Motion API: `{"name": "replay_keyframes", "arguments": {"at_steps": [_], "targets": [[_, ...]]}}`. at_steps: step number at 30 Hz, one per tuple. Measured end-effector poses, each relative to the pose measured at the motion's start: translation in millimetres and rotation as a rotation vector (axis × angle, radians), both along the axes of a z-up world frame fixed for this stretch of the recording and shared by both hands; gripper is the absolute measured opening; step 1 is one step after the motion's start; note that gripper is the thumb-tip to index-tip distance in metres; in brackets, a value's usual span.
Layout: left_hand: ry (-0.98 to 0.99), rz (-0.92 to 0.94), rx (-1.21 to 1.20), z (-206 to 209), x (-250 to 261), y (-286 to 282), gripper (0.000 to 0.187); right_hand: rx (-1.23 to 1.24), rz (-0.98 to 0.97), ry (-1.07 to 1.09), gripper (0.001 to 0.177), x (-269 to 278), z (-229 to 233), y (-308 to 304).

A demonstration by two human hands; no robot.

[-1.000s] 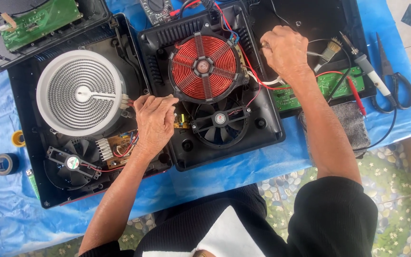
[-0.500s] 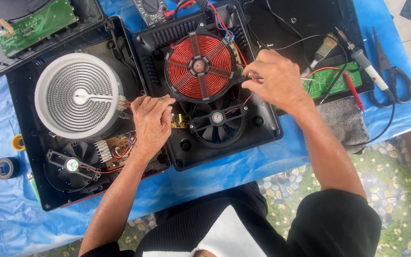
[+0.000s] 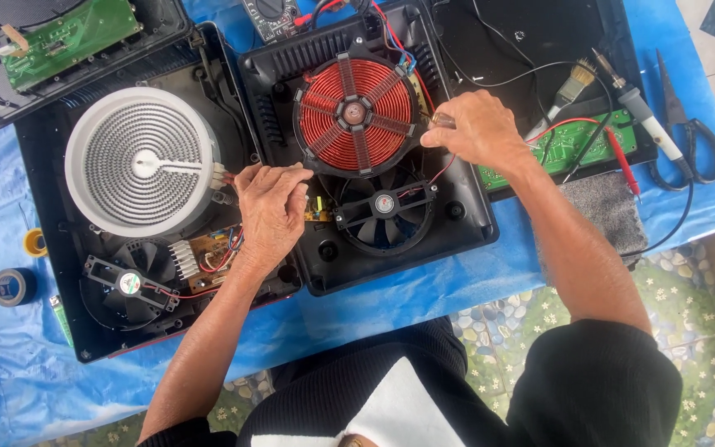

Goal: The person uses a screwdriver to tighten screws on a red fan assembly inside an open black electronic casing. They then use a soldering iron to work on the wiring and circuit board components within the same device.

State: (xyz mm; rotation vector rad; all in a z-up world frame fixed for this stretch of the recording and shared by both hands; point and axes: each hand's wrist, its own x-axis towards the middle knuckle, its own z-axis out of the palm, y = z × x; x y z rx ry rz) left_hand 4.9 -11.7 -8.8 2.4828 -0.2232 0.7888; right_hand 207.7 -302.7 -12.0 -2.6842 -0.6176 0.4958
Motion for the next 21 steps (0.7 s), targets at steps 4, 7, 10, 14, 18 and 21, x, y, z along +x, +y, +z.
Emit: {"name": "replay_keyframes", "arguments": {"at_steps": [4,7,10,14,18,21], "targets": [[0.021,0.002,-0.038,-0.5,-0.1,0.4,0.018,0.003,-0.105,0.108,0.017,10.8,-6.9,3.2],[0.076,0.015,-0.030,15.2,-2.7,-5.4,0.021,-0.009,-0.090,0.154,0.017,3.6,29.9,16.0],[0.122,0.023,-0.020,24.9,-2.4,-10.0,0.023,-0.005,-0.049,0.176,0.018,0.5,46.7,18.4],[0.101,0.026,0.011,23.9,-3.5,-9.7,0.026,-0.051,-0.010,0.141,0.018,0.8,41.9,19.9],[0.128,0.020,0.037,25.9,-4.5,-10.2,0.026,-0.069,-0.001,0.135,0.021,4.0,38.0,21.5],[0.095,0.031,0.046,25.0,-4.7,-11.3,0.027,-0.100,0.040,0.119,0.022,7.4,38.8,25.5]]}}
